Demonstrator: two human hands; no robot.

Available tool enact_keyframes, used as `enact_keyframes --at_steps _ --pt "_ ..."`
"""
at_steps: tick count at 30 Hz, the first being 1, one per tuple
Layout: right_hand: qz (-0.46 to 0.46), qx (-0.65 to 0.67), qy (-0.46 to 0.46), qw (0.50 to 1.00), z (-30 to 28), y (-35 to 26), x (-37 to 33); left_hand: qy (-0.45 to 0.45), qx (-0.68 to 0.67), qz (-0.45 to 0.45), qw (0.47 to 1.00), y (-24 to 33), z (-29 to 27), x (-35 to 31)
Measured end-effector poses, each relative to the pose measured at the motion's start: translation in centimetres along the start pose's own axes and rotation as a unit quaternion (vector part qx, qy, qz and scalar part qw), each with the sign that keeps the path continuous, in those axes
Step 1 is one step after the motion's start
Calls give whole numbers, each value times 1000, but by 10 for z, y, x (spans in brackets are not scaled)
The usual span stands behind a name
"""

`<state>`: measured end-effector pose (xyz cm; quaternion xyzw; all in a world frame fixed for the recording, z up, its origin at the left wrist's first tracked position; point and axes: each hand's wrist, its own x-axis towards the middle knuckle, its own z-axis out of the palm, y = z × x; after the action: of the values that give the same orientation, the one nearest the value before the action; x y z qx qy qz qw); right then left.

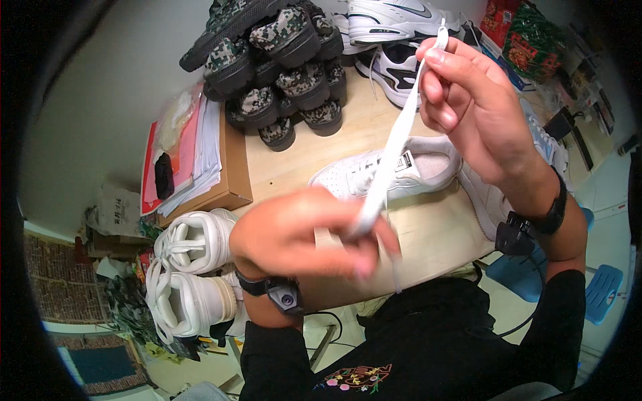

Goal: The person threads a white shoelace through the eyelets of a white sneaker by hand, pulling the lace through and adjusting it.

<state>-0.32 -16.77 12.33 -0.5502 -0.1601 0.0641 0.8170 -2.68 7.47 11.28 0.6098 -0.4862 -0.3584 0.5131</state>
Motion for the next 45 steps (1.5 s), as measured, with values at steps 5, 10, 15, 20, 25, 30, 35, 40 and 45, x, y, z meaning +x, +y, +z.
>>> enact_keyframes --at_steps 5,10,15,20,25,30,35,40,45 --pt "-16 -49 40 998 -12 14 4 -112 186 81 973 0 15 21" --pt "85 -69 -92 990 -11 14 -3 102 174 -121 972 -23 -11 4" --pt "-49 -243 -151 957 0 25 -7 335 -47 14 941 -40 -1 22" --pt "20 -176 -96 980 -1 23 -5 253 -35 -41 966 -44 -6 21" --pt "5 -182 -99 978 -6 36 -3 338 -165 16 926 -48 5 40" --pt "30 -231 -53 971 -10 33 -4 347 -152 -4 925 -55 4 47" --pt "48 -227 -53 971 -17 35 -1 386 -153 -16 909 -55 5 52" --pt "97 -266 -31 959 -22 33 -1 404 -131 -25 905 -57 -1 45" --pt "136 -685 -150 699 -31 43 -4 440 -108 -61 889 -56 -4 39"
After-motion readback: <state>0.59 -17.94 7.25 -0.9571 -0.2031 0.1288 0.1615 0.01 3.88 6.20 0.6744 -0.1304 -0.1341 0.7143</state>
